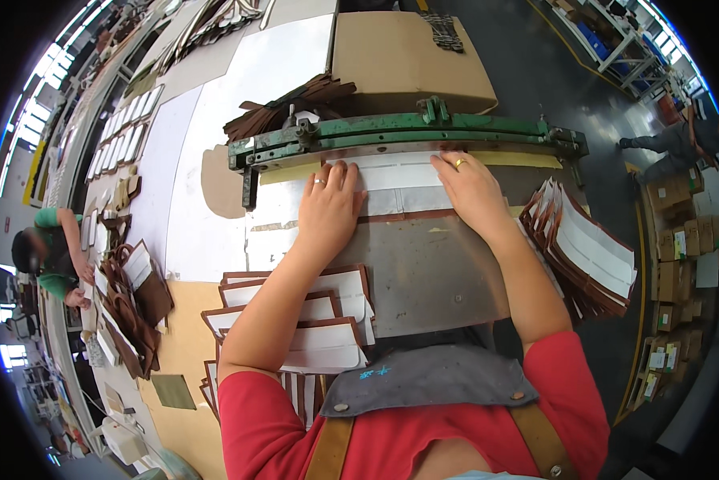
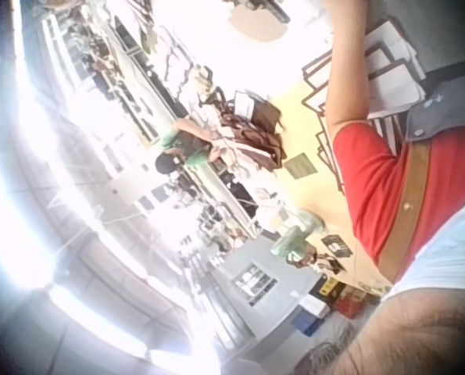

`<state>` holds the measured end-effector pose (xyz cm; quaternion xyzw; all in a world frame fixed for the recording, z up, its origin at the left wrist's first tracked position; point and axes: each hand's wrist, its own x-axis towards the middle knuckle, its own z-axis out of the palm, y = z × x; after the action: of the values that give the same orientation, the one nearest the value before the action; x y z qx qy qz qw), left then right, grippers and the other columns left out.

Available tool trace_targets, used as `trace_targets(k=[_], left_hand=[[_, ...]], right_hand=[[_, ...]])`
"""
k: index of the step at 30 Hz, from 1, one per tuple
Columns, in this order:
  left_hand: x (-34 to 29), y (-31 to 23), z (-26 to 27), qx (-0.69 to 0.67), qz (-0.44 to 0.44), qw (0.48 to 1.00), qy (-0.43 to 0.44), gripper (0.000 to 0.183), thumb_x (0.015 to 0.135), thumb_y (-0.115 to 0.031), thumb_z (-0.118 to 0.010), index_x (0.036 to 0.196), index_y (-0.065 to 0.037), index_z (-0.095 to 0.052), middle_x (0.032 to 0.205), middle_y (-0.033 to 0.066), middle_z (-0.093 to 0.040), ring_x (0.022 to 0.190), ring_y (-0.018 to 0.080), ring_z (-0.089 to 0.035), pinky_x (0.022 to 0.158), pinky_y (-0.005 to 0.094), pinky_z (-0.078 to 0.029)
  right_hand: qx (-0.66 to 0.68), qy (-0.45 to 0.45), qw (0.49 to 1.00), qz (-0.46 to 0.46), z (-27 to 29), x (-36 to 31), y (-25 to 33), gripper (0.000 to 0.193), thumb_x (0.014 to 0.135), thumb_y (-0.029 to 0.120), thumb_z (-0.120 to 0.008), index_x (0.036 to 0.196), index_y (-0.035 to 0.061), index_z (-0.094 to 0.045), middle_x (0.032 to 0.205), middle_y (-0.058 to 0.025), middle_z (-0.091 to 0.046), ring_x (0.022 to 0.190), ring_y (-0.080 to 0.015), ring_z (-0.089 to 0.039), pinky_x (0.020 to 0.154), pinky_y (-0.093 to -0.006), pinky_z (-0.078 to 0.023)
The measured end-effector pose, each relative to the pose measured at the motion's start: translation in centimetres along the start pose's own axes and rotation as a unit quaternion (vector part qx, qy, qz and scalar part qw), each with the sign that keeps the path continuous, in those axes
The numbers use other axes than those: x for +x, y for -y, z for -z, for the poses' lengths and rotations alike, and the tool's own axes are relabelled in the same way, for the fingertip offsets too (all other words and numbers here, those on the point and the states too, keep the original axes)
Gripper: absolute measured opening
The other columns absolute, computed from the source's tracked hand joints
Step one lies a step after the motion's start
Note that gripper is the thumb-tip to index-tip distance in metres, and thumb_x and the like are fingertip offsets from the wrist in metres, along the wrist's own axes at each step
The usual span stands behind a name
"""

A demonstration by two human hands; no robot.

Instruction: The person assembles face masks by hand at a workstation. They pick up a white mask blank and a brown elastic band, place the band onto the mask, and fold the mask in half to secure the band. The person repeats this process continuously, stacking the finished masks into a pile on the table.

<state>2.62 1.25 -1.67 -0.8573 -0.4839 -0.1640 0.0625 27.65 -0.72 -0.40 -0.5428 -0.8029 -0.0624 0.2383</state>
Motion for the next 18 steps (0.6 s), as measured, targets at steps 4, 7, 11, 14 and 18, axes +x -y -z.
trace_targets(k=[4,7,11,14,18], left_hand=[[-0.1,0.0,-0.3,0.001,-0.007,1.000,-0.024,0.039,0.091,-0.025,-0.050,0.124,-0.005,-0.048,0.122,0.0127,-0.051,0.116,0.0320,-0.047,0.097,0.0414,-0.038],[-0.1,0.0,0.0,-0.027,-0.007,0.999,-0.021,0.036,0.090,-0.023,-0.050,0.121,-0.004,-0.049,0.121,0.0125,-0.052,0.114,0.0323,-0.047,0.096,0.0413,-0.039],[0.1,0.3,0.8,-0.105,0.004,0.994,0.011,0.031,0.088,-0.019,-0.052,0.116,-0.005,-0.051,0.119,0.0130,-0.052,0.111,0.0327,-0.049,0.093,0.0408,-0.040],[0.5,2.1,0.2,-0.148,0.058,0.986,0.055,0.031,0.085,-0.018,-0.054,0.114,-0.006,-0.052,0.117,0.0121,-0.053,0.109,0.0328,-0.048,0.091,0.0423,-0.040],[0.8,2.9,-1.5,-0.159,0.069,0.976,-0.129,0.034,0.082,-0.018,-0.057,0.114,-0.008,-0.053,0.114,0.0091,-0.054,0.108,0.0315,-0.049,0.090,0.0442,-0.037]], right_hand=[[-0.009,0.007,0.999,-0.031,-0.6,-0.2,-0.1,0.024,0.084,0.011,-0.057,0.106,0.0061,-0.062,0.106,-0.0088,-0.060,0.102,-0.0258,-0.056,0.085,-0.0367,-0.047],[0.046,0.066,0.996,-0.048,0.9,0.9,0.3,0.024,0.083,0.014,-0.059,0.105,0.0065,-0.062,0.103,-0.0101,-0.060,0.099,-0.0265,-0.056,0.085,-0.0376,-0.047],[0.108,0.018,0.993,0.035,-0.9,3.8,1.4,0.022,0.082,0.014,-0.060,0.102,0.0051,-0.063,0.100,-0.0112,-0.060,0.097,-0.0279,-0.056,0.085,-0.0385,-0.046],[0.191,0.016,0.979,0.076,-4.6,7.0,3.9,0.021,0.081,0.012,-0.059,0.100,0.0038,-0.064,0.100,-0.0113,-0.060,0.098,-0.0284,-0.055,0.087,-0.0389,-0.045],[0.184,0.069,0.975,0.104,-6.3,9.5,5.4,0.020,0.080,0.008,-0.057,0.098,0.0031,-0.065,0.102,-0.0114,-0.060,0.099,-0.0285,-0.055,0.087,-0.0390,-0.045]])
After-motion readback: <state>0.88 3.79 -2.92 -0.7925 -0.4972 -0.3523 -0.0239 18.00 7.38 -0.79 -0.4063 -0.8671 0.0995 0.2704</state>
